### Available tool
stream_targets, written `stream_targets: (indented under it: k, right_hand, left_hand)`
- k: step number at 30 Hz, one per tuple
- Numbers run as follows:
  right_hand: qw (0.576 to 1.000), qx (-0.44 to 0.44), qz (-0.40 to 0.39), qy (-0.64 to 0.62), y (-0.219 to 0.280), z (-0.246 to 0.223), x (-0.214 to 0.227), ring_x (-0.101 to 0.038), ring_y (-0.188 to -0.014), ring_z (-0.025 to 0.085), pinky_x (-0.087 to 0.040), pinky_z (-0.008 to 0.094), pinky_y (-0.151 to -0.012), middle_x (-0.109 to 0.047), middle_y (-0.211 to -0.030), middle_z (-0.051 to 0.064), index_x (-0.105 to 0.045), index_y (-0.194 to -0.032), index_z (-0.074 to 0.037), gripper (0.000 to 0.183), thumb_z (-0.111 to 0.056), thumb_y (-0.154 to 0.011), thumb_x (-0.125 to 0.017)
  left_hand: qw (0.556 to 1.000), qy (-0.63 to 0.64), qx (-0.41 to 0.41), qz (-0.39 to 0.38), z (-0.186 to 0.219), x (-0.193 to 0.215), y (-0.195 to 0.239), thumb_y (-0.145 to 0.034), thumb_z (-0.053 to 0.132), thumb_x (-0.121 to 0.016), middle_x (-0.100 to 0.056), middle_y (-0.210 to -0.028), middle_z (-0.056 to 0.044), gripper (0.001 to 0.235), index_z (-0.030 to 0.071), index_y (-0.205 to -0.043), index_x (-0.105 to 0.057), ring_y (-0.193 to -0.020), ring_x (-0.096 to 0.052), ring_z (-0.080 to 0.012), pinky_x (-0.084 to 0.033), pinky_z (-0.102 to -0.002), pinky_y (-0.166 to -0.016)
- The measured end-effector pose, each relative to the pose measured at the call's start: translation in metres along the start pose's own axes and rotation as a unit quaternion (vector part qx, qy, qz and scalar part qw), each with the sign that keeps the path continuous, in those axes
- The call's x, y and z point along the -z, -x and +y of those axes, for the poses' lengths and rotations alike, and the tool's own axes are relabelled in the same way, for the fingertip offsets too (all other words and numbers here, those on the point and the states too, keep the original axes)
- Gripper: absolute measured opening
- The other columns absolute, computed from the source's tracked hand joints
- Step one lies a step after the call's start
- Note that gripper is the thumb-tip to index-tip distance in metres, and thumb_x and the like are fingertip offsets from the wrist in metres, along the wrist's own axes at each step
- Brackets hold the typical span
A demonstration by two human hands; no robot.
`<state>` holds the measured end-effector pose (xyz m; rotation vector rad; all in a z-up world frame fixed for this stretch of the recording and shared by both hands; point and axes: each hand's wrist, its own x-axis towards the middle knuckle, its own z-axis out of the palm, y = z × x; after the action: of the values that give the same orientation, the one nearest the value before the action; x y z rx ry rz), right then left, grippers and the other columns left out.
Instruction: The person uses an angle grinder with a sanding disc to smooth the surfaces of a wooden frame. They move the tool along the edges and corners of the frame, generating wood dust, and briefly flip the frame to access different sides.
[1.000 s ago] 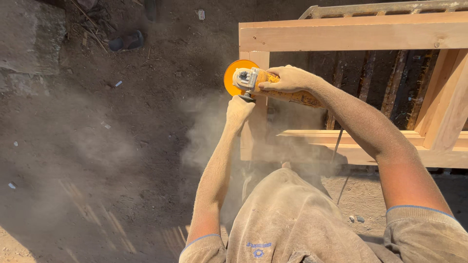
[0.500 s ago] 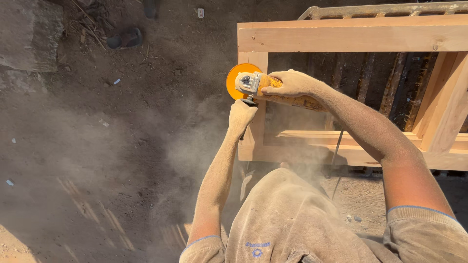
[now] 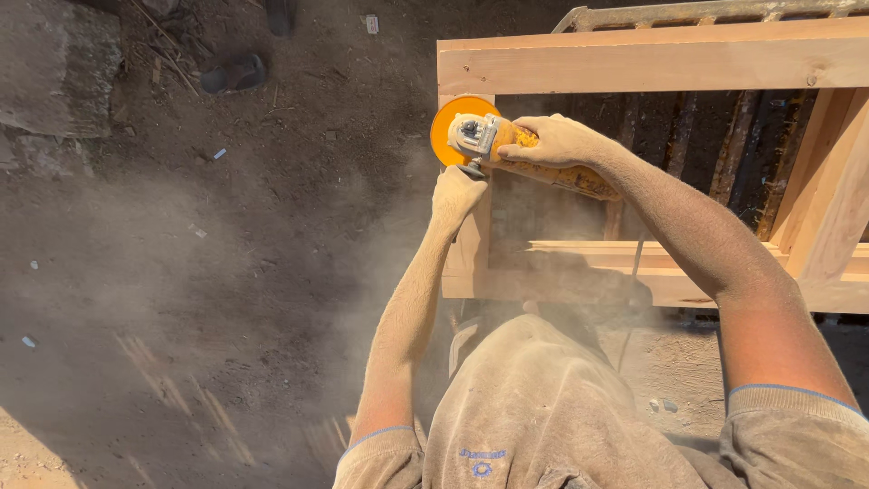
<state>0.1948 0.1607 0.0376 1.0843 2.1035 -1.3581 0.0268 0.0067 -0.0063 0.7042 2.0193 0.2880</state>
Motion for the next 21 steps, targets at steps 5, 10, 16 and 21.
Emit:
stream_targets:
  k: [5, 10, 16, 21]
  right_hand:
    - [0.999, -0.036, -0.008, -0.008, -0.003, 0.000, 0.012, -0.075, -0.098, 0.030, -0.059, 0.046, -0.086, -0.076, -0.111, 0.015, -0.063, -0.139, -0.020, 0.078, -0.073, -0.082, -0.058]
    - [0.999, -0.026, -0.045, 0.012, 0.022, 0.000, -0.021, -0.076, -0.098, 0.029, -0.059, 0.046, -0.087, -0.077, -0.109, 0.014, -0.062, -0.140, -0.020, 0.079, -0.072, -0.080, -0.060]
    - [0.997, -0.004, -0.075, 0.026, 0.048, -0.011, -0.056, -0.075, -0.098, 0.030, -0.058, 0.043, -0.087, -0.078, -0.110, 0.013, -0.060, -0.142, -0.021, 0.083, -0.074, -0.078, -0.061]
    - [0.995, -0.005, -0.101, 0.012, 0.090, -0.031, -0.078, -0.075, -0.100, 0.030, -0.058, 0.043, -0.087, -0.078, -0.111, 0.012, -0.062, -0.140, -0.021, 0.080, -0.071, -0.078, -0.061]
  left_hand:
    - [1.000, 0.002, -0.006, -0.015, 0.006, -0.003, -0.015, -0.074, 0.024, -0.067, -0.077, -0.096, -0.021, 0.033, 0.005, -0.099, -0.079, -0.095, -0.076, -0.0360, -0.059, -0.043, -0.086]
    - [0.999, 0.020, -0.002, -0.027, -0.023, -0.019, 0.031, -0.072, 0.021, -0.068, -0.077, -0.100, -0.022, 0.034, 0.007, -0.100, -0.080, -0.099, -0.074, -0.0366, -0.057, -0.043, -0.091]
    - [0.997, 0.057, 0.057, 0.013, -0.062, -0.045, 0.075, -0.075, 0.024, -0.069, -0.076, -0.099, -0.023, 0.032, 0.002, -0.098, -0.077, -0.099, -0.073, -0.0384, -0.056, -0.045, -0.090]
    - [0.995, 0.061, 0.070, 0.026, -0.108, -0.080, 0.111, -0.075, 0.022, -0.069, -0.074, -0.096, -0.029, 0.035, -0.005, -0.097, -0.073, -0.097, -0.073, -0.0410, -0.057, -0.047, -0.089]
